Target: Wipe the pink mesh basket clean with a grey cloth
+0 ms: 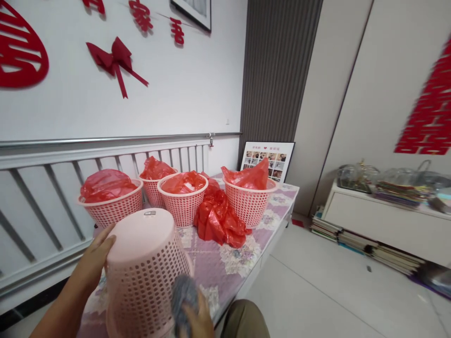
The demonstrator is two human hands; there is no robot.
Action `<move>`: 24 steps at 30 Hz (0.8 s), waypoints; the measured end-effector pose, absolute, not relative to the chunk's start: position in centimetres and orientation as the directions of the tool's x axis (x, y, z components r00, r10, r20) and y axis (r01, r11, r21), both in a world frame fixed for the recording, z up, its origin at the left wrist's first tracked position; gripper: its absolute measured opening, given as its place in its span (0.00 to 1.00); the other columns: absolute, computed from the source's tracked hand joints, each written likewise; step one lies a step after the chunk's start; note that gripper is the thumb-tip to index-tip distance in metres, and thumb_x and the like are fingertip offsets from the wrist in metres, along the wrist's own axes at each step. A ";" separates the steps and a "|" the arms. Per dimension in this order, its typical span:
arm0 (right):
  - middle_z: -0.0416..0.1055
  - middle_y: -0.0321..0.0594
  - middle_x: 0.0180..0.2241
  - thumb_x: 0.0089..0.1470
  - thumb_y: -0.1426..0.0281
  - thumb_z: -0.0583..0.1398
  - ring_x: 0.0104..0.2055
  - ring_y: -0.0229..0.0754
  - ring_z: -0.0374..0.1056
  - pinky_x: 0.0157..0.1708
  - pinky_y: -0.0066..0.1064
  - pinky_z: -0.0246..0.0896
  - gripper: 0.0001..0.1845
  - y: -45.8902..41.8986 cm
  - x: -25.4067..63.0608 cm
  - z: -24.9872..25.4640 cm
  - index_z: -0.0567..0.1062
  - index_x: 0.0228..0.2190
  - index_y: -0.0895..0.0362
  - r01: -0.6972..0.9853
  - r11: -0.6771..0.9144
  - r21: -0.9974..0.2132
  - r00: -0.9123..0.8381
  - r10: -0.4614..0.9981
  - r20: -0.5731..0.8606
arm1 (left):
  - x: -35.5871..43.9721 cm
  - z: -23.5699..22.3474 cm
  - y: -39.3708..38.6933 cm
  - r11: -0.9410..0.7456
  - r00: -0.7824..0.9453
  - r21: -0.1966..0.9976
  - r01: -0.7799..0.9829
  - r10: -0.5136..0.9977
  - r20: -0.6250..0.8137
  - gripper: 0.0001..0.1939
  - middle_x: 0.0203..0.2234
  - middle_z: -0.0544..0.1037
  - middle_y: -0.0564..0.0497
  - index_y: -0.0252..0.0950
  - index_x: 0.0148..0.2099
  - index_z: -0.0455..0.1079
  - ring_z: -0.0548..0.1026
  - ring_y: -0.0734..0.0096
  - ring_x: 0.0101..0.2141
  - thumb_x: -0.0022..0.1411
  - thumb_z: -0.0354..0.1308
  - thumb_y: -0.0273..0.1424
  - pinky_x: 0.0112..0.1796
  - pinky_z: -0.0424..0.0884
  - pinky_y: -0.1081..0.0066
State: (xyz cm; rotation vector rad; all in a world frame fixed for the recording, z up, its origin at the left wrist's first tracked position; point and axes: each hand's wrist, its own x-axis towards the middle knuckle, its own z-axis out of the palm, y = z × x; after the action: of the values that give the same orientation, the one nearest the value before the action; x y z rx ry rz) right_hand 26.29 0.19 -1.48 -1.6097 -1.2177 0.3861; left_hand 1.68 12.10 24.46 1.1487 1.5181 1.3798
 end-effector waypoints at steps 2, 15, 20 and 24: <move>0.75 0.54 0.60 0.50 0.63 0.67 0.65 0.64 0.69 0.61 0.53 0.71 0.21 1.3 27.1 1.6 0.85 0.46 0.54 0.495 0.085 -0.865 0.485 0.799 0.357 | 1.7 24.5 11.9 -0.002 -0.305 0.991 0.135 0.951 0.043 0.39 0.73 0.62 0.39 0.29 0.73 0.59 0.61 0.52 0.72 0.63 0.52 0.39 0.72 0.53 0.54; 0.55 0.44 0.74 0.38 0.75 0.72 0.70 0.74 0.59 0.61 0.68 0.65 0.40 3.7 18.7 3.6 0.79 0.55 0.40 0.686 0.541 -0.486 0.046 0.635 0.771 | 0.9 23.6 12.4 -0.039 -0.265 0.985 0.168 0.961 0.083 0.41 0.74 0.60 0.40 0.30 0.74 0.56 0.59 0.53 0.72 0.63 0.53 0.41 0.73 0.51 0.54; 0.66 0.46 0.68 0.36 0.76 0.70 0.71 0.72 0.59 0.68 0.61 0.59 0.31 2.1 23.7 -4.1 0.85 0.46 0.48 0.413 0.185 -0.892 0.359 0.867 0.345 | 0.7 23.0 12.8 -0.061 -0.269 0.978 0.202 0.956 0.115 0.39 0.74 0.61 0.43 0.35 0.74 0.58 0.61 0.54 0.72 0.64 0.52 0.44 0.72 0.54 0.53; 0.64 0.60 0.68 0.50 0.57 0.66 0.73 0.69 0.55 0.71 0.60 0.53 0.32 3.1 24.3 1.5 0.80 0.54 0.60 0.195 0.001 -0.981 0.545 0.831 0.109 | 0.7 22.8 12.9 -0.061 -0.282 0.971 0.232 0.951 0.127 0.39 0.73 0.63 0.44 0.36 0.74 0.59 0.62 0.55 0.72 0.64 0.51 0.45 0.72 0.56 0.54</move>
State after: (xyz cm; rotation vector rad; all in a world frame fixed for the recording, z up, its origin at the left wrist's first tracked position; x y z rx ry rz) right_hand 24.33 3.05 1.48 -1.5213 -0.9154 0.6299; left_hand 0.69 12.89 22.76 1.2916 1.5556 1.3922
